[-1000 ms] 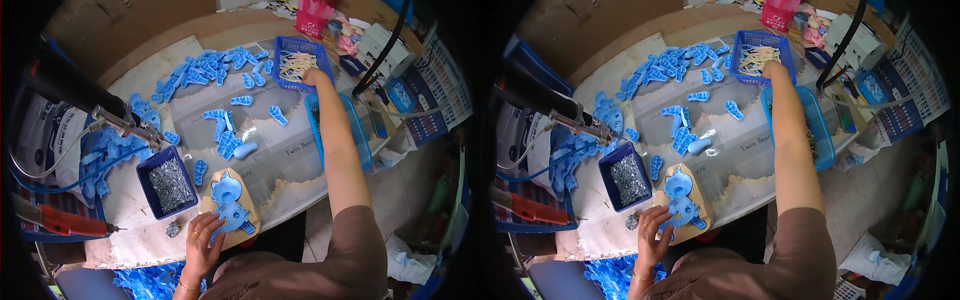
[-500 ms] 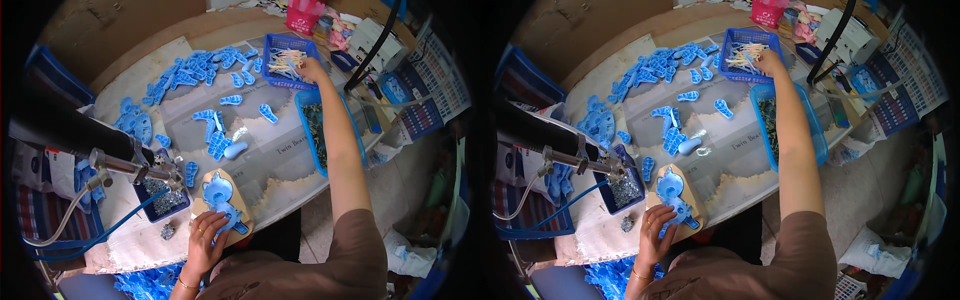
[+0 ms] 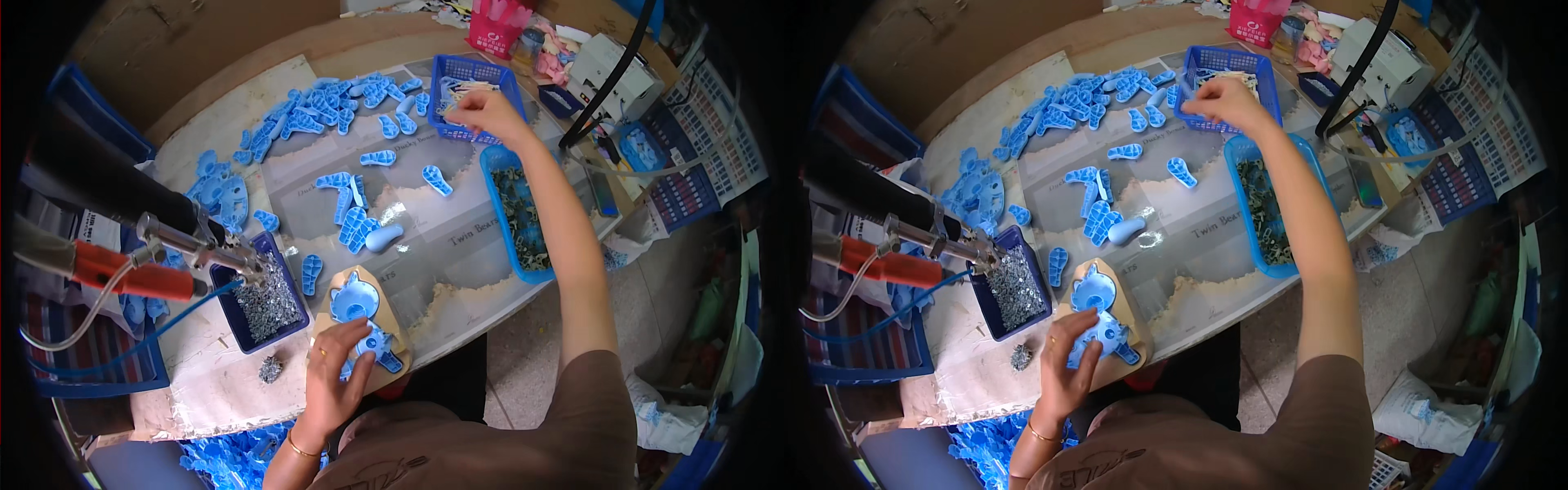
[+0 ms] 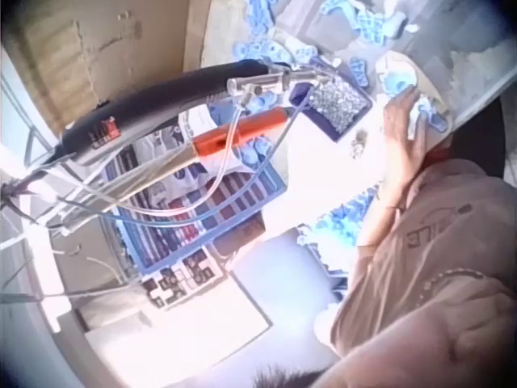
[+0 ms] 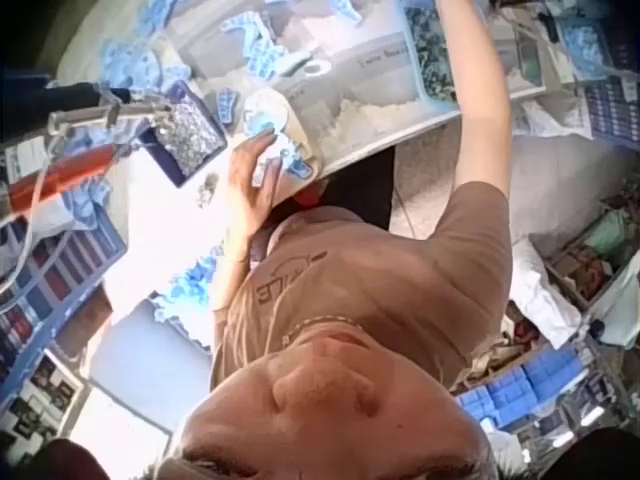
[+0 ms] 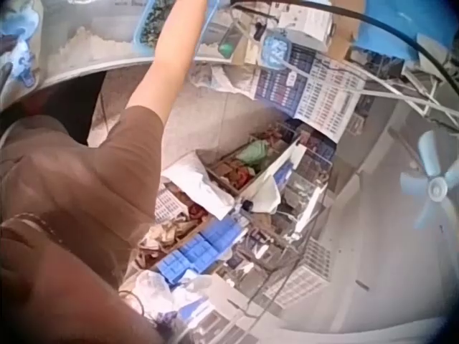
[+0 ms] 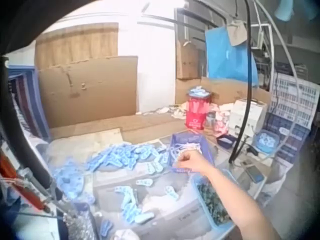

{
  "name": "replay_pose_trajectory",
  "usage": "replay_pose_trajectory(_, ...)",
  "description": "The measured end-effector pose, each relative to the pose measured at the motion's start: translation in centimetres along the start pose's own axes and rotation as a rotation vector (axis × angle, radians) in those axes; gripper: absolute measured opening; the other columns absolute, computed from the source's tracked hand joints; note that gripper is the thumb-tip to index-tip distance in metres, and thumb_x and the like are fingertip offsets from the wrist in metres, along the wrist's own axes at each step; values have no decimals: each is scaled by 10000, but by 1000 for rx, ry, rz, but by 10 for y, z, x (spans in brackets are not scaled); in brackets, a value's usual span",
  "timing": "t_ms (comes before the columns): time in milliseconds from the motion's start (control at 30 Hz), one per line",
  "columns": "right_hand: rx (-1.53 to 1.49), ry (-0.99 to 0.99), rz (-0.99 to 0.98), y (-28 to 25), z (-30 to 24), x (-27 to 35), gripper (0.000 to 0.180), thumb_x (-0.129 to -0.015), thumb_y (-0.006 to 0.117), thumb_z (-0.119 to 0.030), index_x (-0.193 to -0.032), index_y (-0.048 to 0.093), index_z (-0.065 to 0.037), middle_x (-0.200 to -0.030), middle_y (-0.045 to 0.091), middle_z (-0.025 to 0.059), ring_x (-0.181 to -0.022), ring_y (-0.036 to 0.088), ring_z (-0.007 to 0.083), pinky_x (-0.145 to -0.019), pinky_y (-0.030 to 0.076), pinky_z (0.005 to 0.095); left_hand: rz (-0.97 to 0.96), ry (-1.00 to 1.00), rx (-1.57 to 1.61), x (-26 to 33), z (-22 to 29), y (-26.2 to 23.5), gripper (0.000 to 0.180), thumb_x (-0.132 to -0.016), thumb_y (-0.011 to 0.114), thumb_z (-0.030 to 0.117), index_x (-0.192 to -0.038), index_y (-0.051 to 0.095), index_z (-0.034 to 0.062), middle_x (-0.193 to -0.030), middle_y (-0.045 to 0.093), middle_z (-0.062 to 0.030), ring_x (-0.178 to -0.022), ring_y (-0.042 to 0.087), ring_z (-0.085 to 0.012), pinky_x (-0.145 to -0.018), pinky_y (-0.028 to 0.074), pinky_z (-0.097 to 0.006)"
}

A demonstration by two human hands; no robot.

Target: Assembling small blue plastic components into a beige mold and using a tool to secure them.

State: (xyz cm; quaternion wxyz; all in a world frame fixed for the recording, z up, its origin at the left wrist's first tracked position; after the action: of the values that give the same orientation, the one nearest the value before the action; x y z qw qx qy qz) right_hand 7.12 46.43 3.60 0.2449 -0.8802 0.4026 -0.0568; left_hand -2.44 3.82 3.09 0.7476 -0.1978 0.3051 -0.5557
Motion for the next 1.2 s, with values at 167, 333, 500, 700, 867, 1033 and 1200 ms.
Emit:
replay_pose_trajectory(167,-175,-74,-505,155,-80,150,240,-772,817,-201,-865,687,-23,-754,700,68,-656,665,131,-601,510,295,301,-261,600,-25,-21,1,423,-996,555,144,-1371,495,-42,-1361,556,-155,-1199,561,-215,-985,461,-340)
replay_pose_trajectory(333,-105,-174,-390,170,-85,219,230,-805,791,-174,-911,683,0,-788,709,99,-702,672,161,-666,518,300,239,-317,712,-24,-37,32,253,-1034,486,131,-1174,623,-29,-1092,696,-100,-958,646,-138,-875,498,-254)
replay_pose_trajectory(500,312,-11,159,24,-9,194,139,-847,686,-38,-985,698,-17,-867,723,83,-770,671,141,-688,529,292,334,-351,771,-9,-49,7,225,-1053,444,209,-1042,575,26,-870,630,-55,-760,588,-119,-740,484,-261)
replay_pose_trajectory(700,825,163,297,-51,73,185,208,-802,673,-6,-1002,685,-63,-955,702,114,-869,682,276,-755,540,387,285,-399,758,5,-47,8,220,-1053,455,208,-1082,590,35,-808,587,-11,-710,483,-64,-676,411,-210)
replay_pose_trajectory(867,923,57,270,-34,75,171,144,-814,669,-53,-956,678,-75,-927,672,121,-863,651,322,-740,520,411,228,-415,773,13,-50,15,178,-1039,481,183,-1124,563,50,-849,630,-25,-694,479,-53,-667,406,-197)
replay_pose_trajectory(1033,903,53,274,-50,68,166,114,-856,623,-56,-970,622,-61,-949,633,139,-911,618,357,-750,498,419,214,-435,788,20,-49,16,138,-1032,496,167,-1090,557,58,-863,653,-49,-677,489,-58,-650,411,-204)
replay_pose_trajectory(1200,746,-27,131,-26,70,166,166,-800,699,-41,-953,640,-72,-973,647,121,-880,637,340,-747,506,434,197,-459,798,27,-53,20,157,-1018,525,169,-1113,564,49,-867,679,-53,-692,498,-56,-659,421,-201)
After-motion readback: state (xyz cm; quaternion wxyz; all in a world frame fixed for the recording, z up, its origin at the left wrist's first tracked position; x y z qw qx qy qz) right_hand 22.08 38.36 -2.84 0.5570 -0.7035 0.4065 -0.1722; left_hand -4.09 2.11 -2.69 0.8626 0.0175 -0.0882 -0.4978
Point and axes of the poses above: each hand's wrist, its own x-axis away from the middle knuckle, its own y-axis out of the palm, z = x × y, the point moved 7 cm from there along -x, towards the middle knuckle
